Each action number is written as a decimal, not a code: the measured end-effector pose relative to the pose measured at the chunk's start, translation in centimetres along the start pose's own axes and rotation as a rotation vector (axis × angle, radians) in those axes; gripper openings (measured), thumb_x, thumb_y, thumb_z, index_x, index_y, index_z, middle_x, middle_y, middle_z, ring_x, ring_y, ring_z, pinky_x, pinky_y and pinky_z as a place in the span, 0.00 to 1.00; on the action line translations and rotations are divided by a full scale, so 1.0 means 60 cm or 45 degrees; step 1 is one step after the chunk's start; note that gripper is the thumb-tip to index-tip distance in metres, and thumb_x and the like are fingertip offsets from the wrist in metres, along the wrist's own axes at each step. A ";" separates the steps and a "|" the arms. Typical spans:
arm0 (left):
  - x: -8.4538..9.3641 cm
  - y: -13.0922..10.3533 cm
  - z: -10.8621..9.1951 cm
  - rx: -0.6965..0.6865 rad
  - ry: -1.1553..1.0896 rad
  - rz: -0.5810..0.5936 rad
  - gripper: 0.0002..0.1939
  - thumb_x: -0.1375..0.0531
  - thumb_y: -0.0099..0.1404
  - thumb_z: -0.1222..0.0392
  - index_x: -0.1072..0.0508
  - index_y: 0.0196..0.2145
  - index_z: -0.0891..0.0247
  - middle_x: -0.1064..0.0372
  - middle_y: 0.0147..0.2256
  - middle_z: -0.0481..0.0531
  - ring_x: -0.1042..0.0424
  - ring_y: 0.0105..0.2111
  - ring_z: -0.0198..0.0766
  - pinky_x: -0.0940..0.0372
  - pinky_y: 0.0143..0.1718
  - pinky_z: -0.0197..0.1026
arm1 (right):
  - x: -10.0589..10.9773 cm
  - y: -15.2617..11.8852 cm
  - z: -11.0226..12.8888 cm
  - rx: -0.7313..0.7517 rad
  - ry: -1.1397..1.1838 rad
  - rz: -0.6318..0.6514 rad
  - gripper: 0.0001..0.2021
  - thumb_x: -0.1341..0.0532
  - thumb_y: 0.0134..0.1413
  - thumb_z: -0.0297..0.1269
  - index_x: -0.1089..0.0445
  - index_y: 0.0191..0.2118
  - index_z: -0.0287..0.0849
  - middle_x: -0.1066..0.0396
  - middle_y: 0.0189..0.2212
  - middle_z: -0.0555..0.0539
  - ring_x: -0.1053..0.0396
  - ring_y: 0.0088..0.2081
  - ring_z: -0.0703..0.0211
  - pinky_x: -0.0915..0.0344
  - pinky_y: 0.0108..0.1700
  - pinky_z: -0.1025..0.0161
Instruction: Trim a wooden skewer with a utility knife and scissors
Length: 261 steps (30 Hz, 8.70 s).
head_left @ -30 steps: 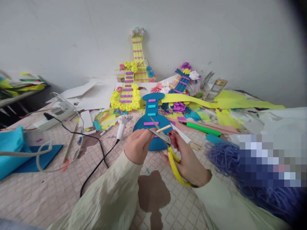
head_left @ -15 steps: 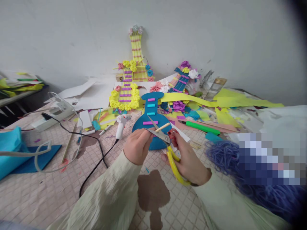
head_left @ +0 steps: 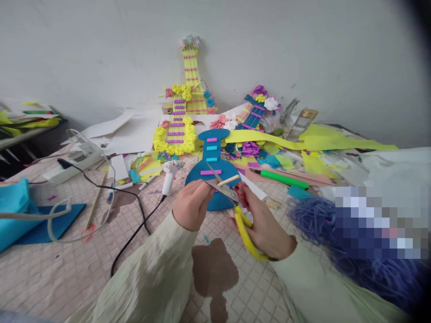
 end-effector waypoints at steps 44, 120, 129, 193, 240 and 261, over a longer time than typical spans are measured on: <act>0.004 0.008 -0.022 -0.179 0.222 0.080 0.13 0.54 0.64 0.65 0.34 0.26 0.66 0.37 0.18 0.50 0.36 0.20 0.35 0.39 0.22 0.36 | 0.006 -0.008 -0.018 -0.100 -0.130 -0.076 0.16 0.42 0.40 0.35 0.43 0.40 0.43 0.34 0.29 0.46 0.34 0.29 0.57 0.36 0.30 0.61; -0.003 -0.003 -0.030 -0.159 0.164 0.010 0.06 0.52 0.64 0.67 0.37 0.37 0.65 0.35 0.22 0.50 0.35 0.21 0.36 0.37 0.21 0.39 | 0.004 -0.009 0.000 -0.072 -0.057 -0.001 0.18 0.41 0.44 0.41 0.45 0.41 0.41 0.41 0.29 0.48 0.40 0.32 0.58 0.39 0.33 0.60; 0.001 0.001 -0.033 -0.156 0.175 -0.005 0.07 0.51 0.64 0.67 0.34 0.32 0.68 0.33 0.22 0.51 0.35 0.22 0.35 0.38 0.24 0.37 | -0.005 -0.017 -0.013 -0.168 -0.003 0.035 0.21 0.41 0.39 0.33 0.46 0.43 0.41 0.37 0.33 0.45 0.35 0.34 0.55 0.37 0.35 0.59; -0.005 0.004 -0.017 -0.122 0.001 0.191 0.09 0.52 0.64 0.67 0.33 0.30 0.69 0.36 0.22 0.52 0.37 0.23 0.34 0.39 0.24 0.36 | -0.006 -0.016 -0.017 -0.192 0.027 0.018 0.19 0.42 0.40 0.32 0.45 0.42 0.42 0.37 0.32 0.47 0.38 0.31 0.59 0.39 0.32 0.61; 0.002 -0.003 -0.021 -0.099 -0.022 0.069 0.05 0.47 0.62 0.68 0.33 0.30 0.69 0.34 0.24 0.52 0.36 0.25 0.34 0.39 0.26 0.36 | -0.006 -0.017 -0.022 -0.175 0.046 -0.011 0.22 0.41 0.44 0.36 0.47 0.46 0.42 0.38 0.37 0.44 0.38 0.36 0.56 0.37 0.38 0.57; -0.008 -0.001 -0.022 -0.124 0.062 0.129 0.08 0.51 0.63 0.67 0.35 0.28 0.67 0.33 0.24 0.54 0.34 0.25 0.36 0.36 0.27 0.37 | -0.004 -0.016 -0.007 -0.083 0.089 0.010 0.27 0.40 0.45 0.38 0.49 0.51 0.43 0.41 0.46 0.41 0.40 0.47 0.51 0.40 0.49 0.52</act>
Point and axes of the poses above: each hand's wrist, its own y-axis towards the middle knuckle, its own x-axis out of the back of the hand, z = x × y, the point moved 8 cm from there along y, towards the middle knuckle
